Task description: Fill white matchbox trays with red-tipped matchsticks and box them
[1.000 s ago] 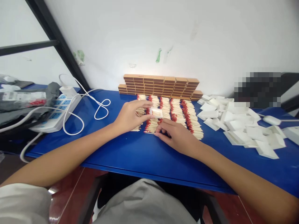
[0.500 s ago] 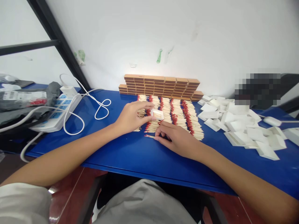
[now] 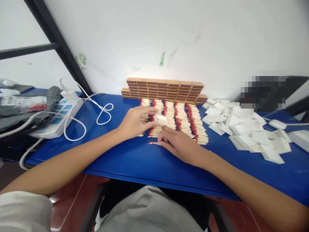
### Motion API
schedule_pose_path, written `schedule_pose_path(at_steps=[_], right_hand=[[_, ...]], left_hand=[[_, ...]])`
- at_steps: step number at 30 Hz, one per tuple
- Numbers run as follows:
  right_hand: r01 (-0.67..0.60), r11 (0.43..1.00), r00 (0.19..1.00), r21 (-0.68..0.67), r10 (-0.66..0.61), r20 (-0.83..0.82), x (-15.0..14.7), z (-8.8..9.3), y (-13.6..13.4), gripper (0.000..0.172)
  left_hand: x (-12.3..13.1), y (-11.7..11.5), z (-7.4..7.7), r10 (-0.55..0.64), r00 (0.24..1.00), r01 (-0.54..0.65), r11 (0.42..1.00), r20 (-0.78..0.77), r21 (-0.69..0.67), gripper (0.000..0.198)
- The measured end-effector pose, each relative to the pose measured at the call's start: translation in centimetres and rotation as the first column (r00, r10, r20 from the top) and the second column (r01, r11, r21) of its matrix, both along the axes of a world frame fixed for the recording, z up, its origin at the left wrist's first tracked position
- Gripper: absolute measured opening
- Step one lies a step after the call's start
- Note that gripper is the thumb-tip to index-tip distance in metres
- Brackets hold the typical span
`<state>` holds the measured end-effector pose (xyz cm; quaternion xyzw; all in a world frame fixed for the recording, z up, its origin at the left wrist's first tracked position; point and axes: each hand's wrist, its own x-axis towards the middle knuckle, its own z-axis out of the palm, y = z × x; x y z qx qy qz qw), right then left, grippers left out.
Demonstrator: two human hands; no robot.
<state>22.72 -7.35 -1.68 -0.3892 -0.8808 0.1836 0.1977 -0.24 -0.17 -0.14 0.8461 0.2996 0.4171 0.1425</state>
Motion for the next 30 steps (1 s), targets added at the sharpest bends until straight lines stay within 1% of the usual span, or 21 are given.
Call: schedule_pose_path(at_steps=[2, 4, 9, 11, 13, 16, 21, 26, 30], right_hand=[[-0.004, 1.0, 1.0, 0.002, 0.004, -0.022, 0.3, 0.3, 0.1, 0.01], [0.023, 0.999, 0.998, 0.033, -0.022, -0.057, 0.8, 0.9, 0.3, 0.009], [0.174, 0.97, 0.976, 0.171, -0.148, -0.157, 2.6, 2.5, 1.1, 0.009], [0.225, 0.95, 0.967, 0.215, -0.19, -0.172, 3.2, 2.8, 1.5, 0.011], [0.254, 0.939, 0.961, 0.232, -0.217, -0.172, 3.6, 2.9, 1.7, 0.011], [0.254, 0.942, 0.962, 0.218, -0.222, -0.161, 3.6, 2.7, 1.8, 0.01], [0.215, 0.957, 0.969, 0.194, -0.186, -0.16, 3.1, 2.5, 1.5, 0.009], [0.201, 0.949, 0.972, 0.242, -0.163, -0.166, 3.0, 2.5, 1.5, 0.007], [0.174, 0.952, 0.977, 0.252, -0.136, -0.162, 3.1, 2.4, 1.6, 0.007]], left_hand=[[0.0, 0.1, 0.0, 0.003, 1.0, -0.003, 1.0, -0.008, 0.01, 0.045], [-0.1, 0.1, 0.1, 0.007, 1.0, -0.007, 1.0, -0.012, 0.023, 0.045], [0.0, -0.1, 0.2, -0.006, 1.0, 0.006, 1.0, 0.005, 0.005, 0.047], [0.0, -0.2, 0.2, -0.024, 1.0, 0.024, 1.0, 0.011, -0.01, 0.047], [0.1, -0.4, 0.2, -0.042, 0.999, 0.042, 0.999, 0.021, -0.018, 0.048], [0.1, -0.5, 0.3, -0.054, 0.998, 0.055, 0.998, 0.034, -0.032, 0.048], [0.2, -0.8, 0.3, -0.057, 0.998, 0.058, 0.998, 0.039, -0.012, 0.046], [0.3, -1.1, 0.3, -0.07, 0.996, 0.07, 0.998, 0.046, -0.004, 0.045], [0.4, -1.3, 0.4, -0.062, 0.998, 0.062, 0.998, 0.008, 0.033, 0.044]])
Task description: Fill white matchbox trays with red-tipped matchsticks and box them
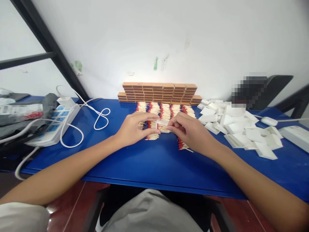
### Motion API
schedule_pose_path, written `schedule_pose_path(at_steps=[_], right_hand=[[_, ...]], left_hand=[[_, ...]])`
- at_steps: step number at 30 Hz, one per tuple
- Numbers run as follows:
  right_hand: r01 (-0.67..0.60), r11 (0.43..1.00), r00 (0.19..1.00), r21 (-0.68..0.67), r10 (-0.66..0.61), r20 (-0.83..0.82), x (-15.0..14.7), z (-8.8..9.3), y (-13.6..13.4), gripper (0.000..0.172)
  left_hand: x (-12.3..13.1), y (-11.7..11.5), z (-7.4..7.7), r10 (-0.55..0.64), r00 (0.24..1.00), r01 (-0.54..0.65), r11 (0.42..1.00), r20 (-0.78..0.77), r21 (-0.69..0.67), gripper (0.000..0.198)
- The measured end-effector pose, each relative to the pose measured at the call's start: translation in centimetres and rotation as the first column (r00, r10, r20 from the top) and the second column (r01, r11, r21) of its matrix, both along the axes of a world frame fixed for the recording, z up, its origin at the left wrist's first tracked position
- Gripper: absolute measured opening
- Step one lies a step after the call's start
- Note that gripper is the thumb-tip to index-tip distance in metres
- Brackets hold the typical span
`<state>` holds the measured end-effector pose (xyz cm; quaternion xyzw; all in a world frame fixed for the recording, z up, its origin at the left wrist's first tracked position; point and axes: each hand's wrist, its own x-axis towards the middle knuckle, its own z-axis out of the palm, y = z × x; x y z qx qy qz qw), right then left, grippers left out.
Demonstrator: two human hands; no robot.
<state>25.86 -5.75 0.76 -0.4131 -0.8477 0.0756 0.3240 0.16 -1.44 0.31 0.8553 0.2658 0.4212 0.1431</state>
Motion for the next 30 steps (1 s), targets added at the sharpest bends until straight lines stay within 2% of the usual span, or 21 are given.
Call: schedule_pose_path(at_steps=[12, 21, 25, 30], right_hand=[[0.068, 0.997, 0.987, -0.03, -0.072, -0.143, -1.8, -0.8, -0.3, 0.007], [0.014, 1.0, 0.999, 0.009, -0.014, -0.032, -0.4, 0.0, -0.3, 0.006], [-0.038, 0.998, 0.999, -0.041, 0.036, -0.03, -0.3, -0.2, -0.2, 0.006], [-0.035, 0.999, 0.999, -0.015, 0.035, -0.001, -0.5, -0.4, -0.1, 0.007]], left_hand=[[0.2, -0.4, 0.0, 0.0, 0.999, 0.0, 1.0, -0.042, 0.015, 0.045], [0.2, -0.2, 0.0, 0.003, 1.0, -0.003, 1.0, 0.002, -0.006, 0.043], [0.2, -0.5, 0.1, -0.006, 0.999, 0.006, 1.0, -0.039, -0.003, 0.042], [0.2, -0.5, 0.1, 0.005, 0.998, -0.006, 1.0, -0.06, -0.008, 0.043]])
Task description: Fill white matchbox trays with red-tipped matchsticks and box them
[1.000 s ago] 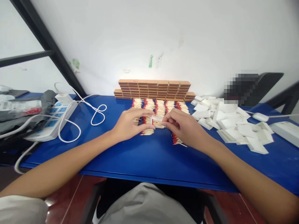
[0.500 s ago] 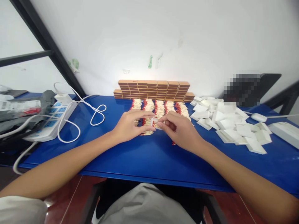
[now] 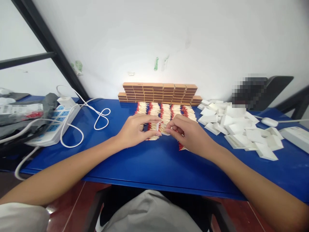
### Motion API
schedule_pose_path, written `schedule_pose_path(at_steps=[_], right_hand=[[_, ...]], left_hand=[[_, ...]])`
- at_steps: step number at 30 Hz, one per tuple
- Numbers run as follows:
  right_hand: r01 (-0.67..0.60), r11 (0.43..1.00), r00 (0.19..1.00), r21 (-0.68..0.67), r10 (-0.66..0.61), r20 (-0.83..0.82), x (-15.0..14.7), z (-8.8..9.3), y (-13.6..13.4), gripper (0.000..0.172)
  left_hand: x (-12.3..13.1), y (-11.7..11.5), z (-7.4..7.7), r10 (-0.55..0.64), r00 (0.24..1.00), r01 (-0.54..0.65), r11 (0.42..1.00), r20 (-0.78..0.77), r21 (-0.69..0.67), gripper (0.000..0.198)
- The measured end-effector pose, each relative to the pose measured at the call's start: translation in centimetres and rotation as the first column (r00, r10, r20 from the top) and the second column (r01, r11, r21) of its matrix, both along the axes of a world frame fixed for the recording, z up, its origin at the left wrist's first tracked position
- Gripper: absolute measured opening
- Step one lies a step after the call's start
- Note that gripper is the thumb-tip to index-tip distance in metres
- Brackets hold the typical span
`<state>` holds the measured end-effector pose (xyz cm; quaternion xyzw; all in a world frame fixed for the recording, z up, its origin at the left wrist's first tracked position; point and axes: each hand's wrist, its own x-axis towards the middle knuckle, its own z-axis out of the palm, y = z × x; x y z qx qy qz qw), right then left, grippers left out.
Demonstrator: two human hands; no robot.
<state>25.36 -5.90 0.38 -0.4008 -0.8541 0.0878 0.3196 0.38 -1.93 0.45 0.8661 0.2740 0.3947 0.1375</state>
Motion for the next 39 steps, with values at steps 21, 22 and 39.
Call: schedule_pose_path(at_steps=[21, 22, 39], right_hand=[[-0.051, 0.998, 0.997, -0.038, 0.053, 0.058, -0.5, 0.2, -0.6, 0.007], [-0.049, 0.998, 0.997, -0.039, 0.051, 0.056, -0.5, 0.2, -0.7, 0.006], [0.088, 0.996, 0.996, 0.028, -0.087, -0.037, -0.4, 0.5, -0.5, 0.009]], left_hand=[[0.0, -0.1, -0.4, -0.057, 0.998, 0.056, 0.998, -0.042, -0.012, 0.043], [0.0, -0.1, -0.4, -0.056, 0.997, 0.055, 0.998, -0.046, -0.015, 0.043], [0.2, -0.2, -0.2, -0.032, 0.999, 0.033, 0.999, 0.034, -0.031, 0.043]])
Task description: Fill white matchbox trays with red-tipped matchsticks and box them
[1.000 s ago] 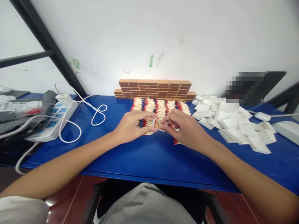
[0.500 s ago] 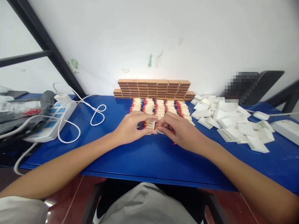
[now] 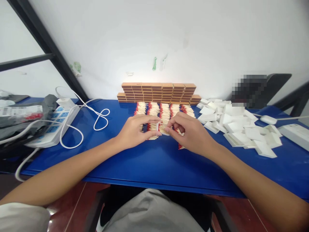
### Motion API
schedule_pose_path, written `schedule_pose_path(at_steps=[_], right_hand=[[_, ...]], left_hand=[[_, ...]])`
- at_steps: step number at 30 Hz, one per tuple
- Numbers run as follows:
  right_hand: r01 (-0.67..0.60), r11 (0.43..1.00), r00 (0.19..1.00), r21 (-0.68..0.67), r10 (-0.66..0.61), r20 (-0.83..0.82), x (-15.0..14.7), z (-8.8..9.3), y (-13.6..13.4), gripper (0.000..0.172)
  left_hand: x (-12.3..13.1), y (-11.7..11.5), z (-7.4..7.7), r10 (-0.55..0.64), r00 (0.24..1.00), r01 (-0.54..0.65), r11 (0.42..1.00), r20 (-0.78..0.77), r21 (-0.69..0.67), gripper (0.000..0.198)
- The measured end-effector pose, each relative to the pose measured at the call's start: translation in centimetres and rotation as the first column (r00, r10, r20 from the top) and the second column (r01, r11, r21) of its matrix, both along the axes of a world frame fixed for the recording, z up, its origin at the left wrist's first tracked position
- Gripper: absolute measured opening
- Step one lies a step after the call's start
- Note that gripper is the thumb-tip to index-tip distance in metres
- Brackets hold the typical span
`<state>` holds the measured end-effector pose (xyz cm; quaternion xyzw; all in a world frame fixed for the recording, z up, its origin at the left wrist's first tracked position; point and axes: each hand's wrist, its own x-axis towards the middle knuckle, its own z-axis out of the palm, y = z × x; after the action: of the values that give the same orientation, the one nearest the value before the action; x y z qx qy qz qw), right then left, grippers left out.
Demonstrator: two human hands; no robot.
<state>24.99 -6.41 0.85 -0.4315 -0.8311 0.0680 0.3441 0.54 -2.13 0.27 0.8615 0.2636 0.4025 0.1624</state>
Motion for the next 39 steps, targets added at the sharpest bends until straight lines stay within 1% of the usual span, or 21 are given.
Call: schedule_pose_path(at_steps=[2, 8, 15, 21, 24, 27, 29, 31, 34, 36, 39], right_hand=[[-0.012, 1.0, 1.0, 0.003, 0.012, 0.025, 0.3, 0.1, 0.1, 0.01], [-0.027, 0.997, 0.997, -0.069, 0.031, 0.065, 0.4, -0.1, 0.2, 0.008], [-0.084, 0.996, 0.995, -0.034, 0.086, 0.046, 0.7, -0.3, 0.5, 0.008], [-0.098, 0.994, 0.994, -0.039, 0.1, 0.036, 0.7, -0.3, 0.5, 0.011], [-0.095, 0.995, 0.995, 0.004, 0.095, 0.026, 0.6, 0.0, 0.3, 0.015], [-0.025, 0.996, 0.999, 0.091, 0.029, -0.044, 0.0, 0.3, -0.1, 0.014], [-0.019, 0.994, 0.997, 0.103, 0.027, -0.074, -0.5, 0.1, -0.3, 0.011], [-0.079, 0.996, 0.996, 0.051, 0.081, -0.044, -1.0, -0.5, -0.5, 0.009], [-0.158, 0.985, 0.985, -0.061, 0.162, 0.065, -1.6, -1.8, -0.5, 0.008], [-0.17, 0.979, 0.976, -0.113, 0.183, 0.116, -1.9, -2.5, -0.4, 0.01], [-0.173, 0.972, 0.976, -0.162, 0.191, 0.103, -2.0, -3.0, -0.2, 0.009]], left_hand=[[0.0, 0.0, 0.0, 0.011, 1.0, -0.011, 1.0, -0.009, 0.002, 0.043], [-0.1, 0.2, -0.4, 0.006, 0.999, -0.003, 0.998, -0.049, 0.065, 0.044], [0.0, 0.0, -0.2, 0.003, 0.999, -0.002, 1.0, -0.05, 0.025, 0.045], [0.0, -0.2, 0.1, -0.004, 1.0, 0.003, 1.0, -0.029, -0.022, 0.044], [0.0, -0.2, 0.2, 0.004, 1.0, -0.005, 0.999, -0.002, -0.052, 0.042], [0.1, 0.1, 0.1, 0.067, 0.997, -0.065, 0.997, 0.037, -0.049, 0.04], [0.0, 0.5, -0.1, 0.12, 0.99, -0.116, 0.992, 0.071, -0.049, 0.039], [-0.1, 1.0, -0.2, 0.165, 0.98, -0.159, 0.985, 0.111, -0.067, 0.043], [-0.4, 1.6, -0.2, 0.211, 0.97, -0.203, 0.976, 0.121, -0.079, 0.045], [-0.6, 1.8, -0.3, 0.216, 0.971, -0.209, 0.975, 0.104, -0.076, 0.043], [-0.6, 1.8, -0.3, 0.201, 0.975, -0.195, 0.978, 0.094, -0.071, 0.042]])
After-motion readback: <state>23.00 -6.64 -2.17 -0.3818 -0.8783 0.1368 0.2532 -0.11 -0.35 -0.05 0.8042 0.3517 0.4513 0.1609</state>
